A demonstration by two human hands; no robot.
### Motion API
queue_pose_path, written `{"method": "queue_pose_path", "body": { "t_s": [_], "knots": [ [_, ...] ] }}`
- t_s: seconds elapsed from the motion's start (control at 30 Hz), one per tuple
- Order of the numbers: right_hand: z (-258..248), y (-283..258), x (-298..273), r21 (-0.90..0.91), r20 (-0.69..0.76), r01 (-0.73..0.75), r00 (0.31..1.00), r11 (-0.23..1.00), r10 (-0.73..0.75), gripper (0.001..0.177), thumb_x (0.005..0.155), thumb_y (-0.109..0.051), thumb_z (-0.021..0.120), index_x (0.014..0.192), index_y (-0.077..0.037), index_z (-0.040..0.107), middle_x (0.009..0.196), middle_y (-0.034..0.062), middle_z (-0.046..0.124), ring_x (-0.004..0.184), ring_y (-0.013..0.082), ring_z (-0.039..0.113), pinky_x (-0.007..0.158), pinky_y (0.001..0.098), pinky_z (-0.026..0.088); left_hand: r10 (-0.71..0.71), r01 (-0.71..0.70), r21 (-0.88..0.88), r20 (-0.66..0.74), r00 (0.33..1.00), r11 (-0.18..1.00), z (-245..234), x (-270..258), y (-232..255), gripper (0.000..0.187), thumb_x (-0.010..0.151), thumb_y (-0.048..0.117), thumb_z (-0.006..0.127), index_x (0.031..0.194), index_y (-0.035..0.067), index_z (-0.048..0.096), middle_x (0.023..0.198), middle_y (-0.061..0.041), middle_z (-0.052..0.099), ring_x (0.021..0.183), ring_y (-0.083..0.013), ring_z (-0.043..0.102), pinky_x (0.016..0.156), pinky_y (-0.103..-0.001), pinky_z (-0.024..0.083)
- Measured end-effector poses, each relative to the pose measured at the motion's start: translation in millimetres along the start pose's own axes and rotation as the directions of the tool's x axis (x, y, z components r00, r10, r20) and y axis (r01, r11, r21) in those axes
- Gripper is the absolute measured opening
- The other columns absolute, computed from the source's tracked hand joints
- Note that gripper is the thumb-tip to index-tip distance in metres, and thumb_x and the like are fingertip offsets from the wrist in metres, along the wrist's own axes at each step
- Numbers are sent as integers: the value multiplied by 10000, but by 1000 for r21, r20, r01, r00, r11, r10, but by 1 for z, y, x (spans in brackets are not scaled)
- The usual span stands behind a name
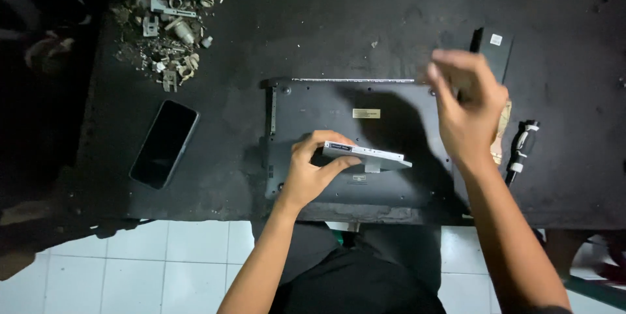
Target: The person holds a silver laptop hard drive, turning it over to inspect both sides. They then use a screwdriver to remove screws from the hard drive and place it on the back of a laptop chassis.
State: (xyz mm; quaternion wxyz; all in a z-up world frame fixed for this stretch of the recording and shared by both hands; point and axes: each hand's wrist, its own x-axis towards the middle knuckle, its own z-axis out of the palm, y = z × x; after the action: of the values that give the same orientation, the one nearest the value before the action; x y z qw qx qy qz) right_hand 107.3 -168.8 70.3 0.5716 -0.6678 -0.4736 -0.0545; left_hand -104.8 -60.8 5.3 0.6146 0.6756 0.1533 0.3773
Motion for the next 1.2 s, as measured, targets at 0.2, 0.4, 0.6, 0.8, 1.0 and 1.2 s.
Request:
{"method": "queue_pose_path", "body": {
  "t_s": [0.2,0.4,0.6,0.8,1.0,1.2],
  "knots": [
    [-28,-52,-42,13,164,-147,976,989,143,106,1064,-18,615,1009,72,621,957,214,632,805,285,706,643,293,583,79,-85,31,159,984,996,-5,3,11,357,869,234,828,1089,176,553,1033,-25,761,1000,-203,764,963,-336,596],
    [-18,-85,-63,-15,265,-299,919,954,293,62,887,-27,743,932,-15,702,916,127,747,868,216,702,869,319,517,77,-76,-15,168,983,997,0,-1,21,276,916,170,791,1075,156,566,1060,-30,776,1020,-204,797,910,-306,626],
    [-9,-90,-54,42,405,-519,790,854,460,58,936,-98,701,887,-74,680,1071,102,656,1039,192,641,902,311,496,122,-98,-142,168,978,985,6,-7,26,277,908,86,796,1088,126,589,1067,-115,739,1021,-273,756,984,-388,614],
    [-4,-90,-57,219,504,-650,714,727,486,83,971,-100,663,898,-91,624,977,75,649,1006,193,640,927,325,518,170,-162,-58,173,970,985,8,-10,26,267,897,89,813,1091,80,631,1046,-97,731,1007,-278,751,970,-385,631],
    [-4,-97,-55,164,484,-752,625,638,613,188,928,-106,710,1051,-103,568,929,22,642,935,145,662,821,288,549,191,-183,-62,160,968,981,9,-14,22,255,866,125,836,1066,79,685,1038,-74,742,996,-251,743,962,-371,626],
    [-6,-104,-54,99,507,-765,589,636,629,166,939,-172,714,991,-121,565,893,11,619,835,136,574,766,285,485,239,-230,-73,168,956,970,9,-21,16,198,885,143,819,1023,70,698,1000,-73,749,973,-232,747,987,-411,590]
  ]
}}
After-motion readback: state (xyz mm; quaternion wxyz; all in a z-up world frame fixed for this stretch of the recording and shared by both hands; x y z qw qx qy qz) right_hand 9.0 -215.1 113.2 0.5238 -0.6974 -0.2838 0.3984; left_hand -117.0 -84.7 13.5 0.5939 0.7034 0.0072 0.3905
